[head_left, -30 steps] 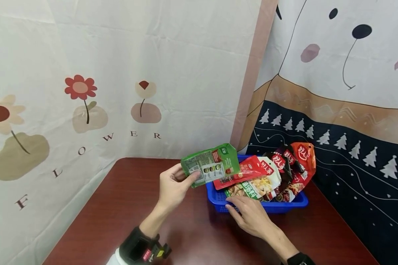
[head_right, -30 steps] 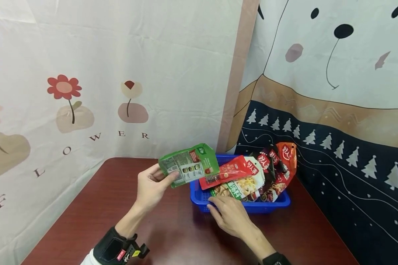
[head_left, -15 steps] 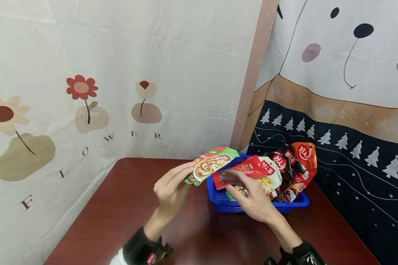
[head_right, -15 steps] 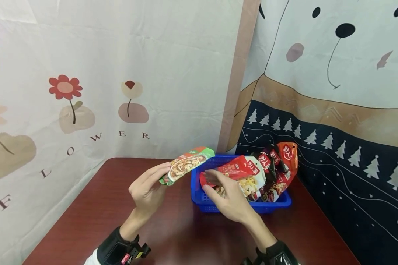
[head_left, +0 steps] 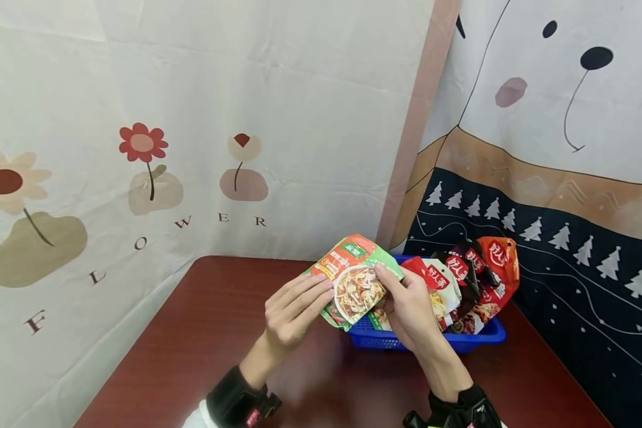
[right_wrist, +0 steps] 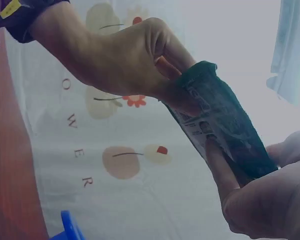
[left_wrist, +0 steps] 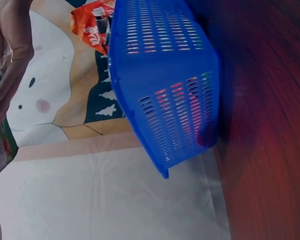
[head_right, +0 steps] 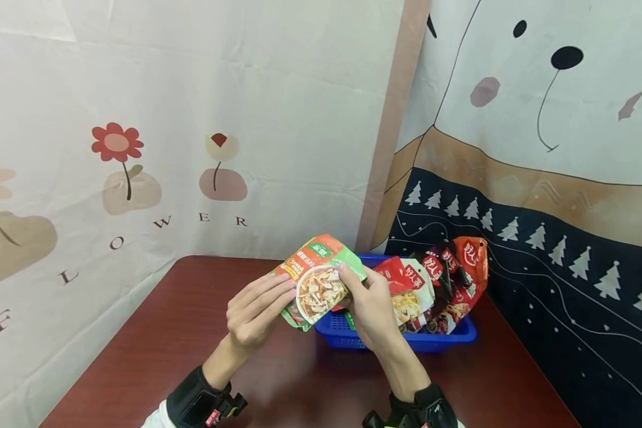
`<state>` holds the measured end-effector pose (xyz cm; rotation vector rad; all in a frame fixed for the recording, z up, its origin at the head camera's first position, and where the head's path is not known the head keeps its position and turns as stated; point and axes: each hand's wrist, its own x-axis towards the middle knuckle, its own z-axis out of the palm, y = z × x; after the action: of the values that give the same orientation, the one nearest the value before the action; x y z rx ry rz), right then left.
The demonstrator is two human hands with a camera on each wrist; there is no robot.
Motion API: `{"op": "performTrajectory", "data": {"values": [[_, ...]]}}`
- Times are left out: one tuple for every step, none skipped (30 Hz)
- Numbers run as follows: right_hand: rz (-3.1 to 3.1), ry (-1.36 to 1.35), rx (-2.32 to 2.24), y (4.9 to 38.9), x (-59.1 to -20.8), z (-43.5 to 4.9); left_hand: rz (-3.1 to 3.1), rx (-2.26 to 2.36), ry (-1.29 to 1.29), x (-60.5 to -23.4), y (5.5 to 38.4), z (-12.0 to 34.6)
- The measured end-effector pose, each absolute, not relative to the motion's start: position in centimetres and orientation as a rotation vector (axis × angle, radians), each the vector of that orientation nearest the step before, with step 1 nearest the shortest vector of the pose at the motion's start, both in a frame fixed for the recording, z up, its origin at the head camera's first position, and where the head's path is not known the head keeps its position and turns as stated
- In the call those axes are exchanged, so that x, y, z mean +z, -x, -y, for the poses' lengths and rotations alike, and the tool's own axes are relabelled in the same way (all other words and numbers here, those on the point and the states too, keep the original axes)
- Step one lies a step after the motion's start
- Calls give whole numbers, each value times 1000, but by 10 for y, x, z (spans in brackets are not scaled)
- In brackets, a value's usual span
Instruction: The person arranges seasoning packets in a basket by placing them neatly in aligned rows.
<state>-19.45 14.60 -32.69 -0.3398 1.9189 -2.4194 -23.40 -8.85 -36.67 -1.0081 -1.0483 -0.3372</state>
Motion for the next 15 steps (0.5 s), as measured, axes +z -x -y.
{"op": "performTrajectory", "data": {"values": [[-1917,320,-2428,195,-328,-146,1051,-331,1017,-367,234,88],[-1913,304,-2436,195,-328,-146,1052,-324,1022,-368,234,88],[-1911,292,-2440,196,-329,-146,1053,-314,1025,-368,234,88],[-1909,284,-2446,196,-329,-146,1055,-305,1028,-369,234,88],[-1904,274,-2452,197,-329,-146,1057,-295,1032,-369,235,88],[-1901,263,-2457,198,-329,-146,1059,-285,1036,-369,235,88],[-1902,252,-2460,198,-330,-146,1062,-277,1039,-370,235,88],[-1907,239,-2461,198,-330,-147,1064,-269,1043,-371,236,88],[-1917,226,-2460,199,-330,-147,1070,-265,1047,-372,236,87],[-1932,216,-2458,199,-330,-147,1076,-263,1053,-373,237,87],[-1948,211,-2453,199,-330,-148,1084,-263,1057,-374,237,87],[-1965,206,-2450,199,-330,-149,1094,-263,1060,-376,238,87],[-1983,212,-2448,199,-330,-149,1106,-264,1062,-377,238,86],[-2002,218,-2448,199,-331,-150,1119,-262,1063,-379,239,86],[-2015,227,-2451,200,-331,-151,1134,-259,1062,-381,239,85]]}}
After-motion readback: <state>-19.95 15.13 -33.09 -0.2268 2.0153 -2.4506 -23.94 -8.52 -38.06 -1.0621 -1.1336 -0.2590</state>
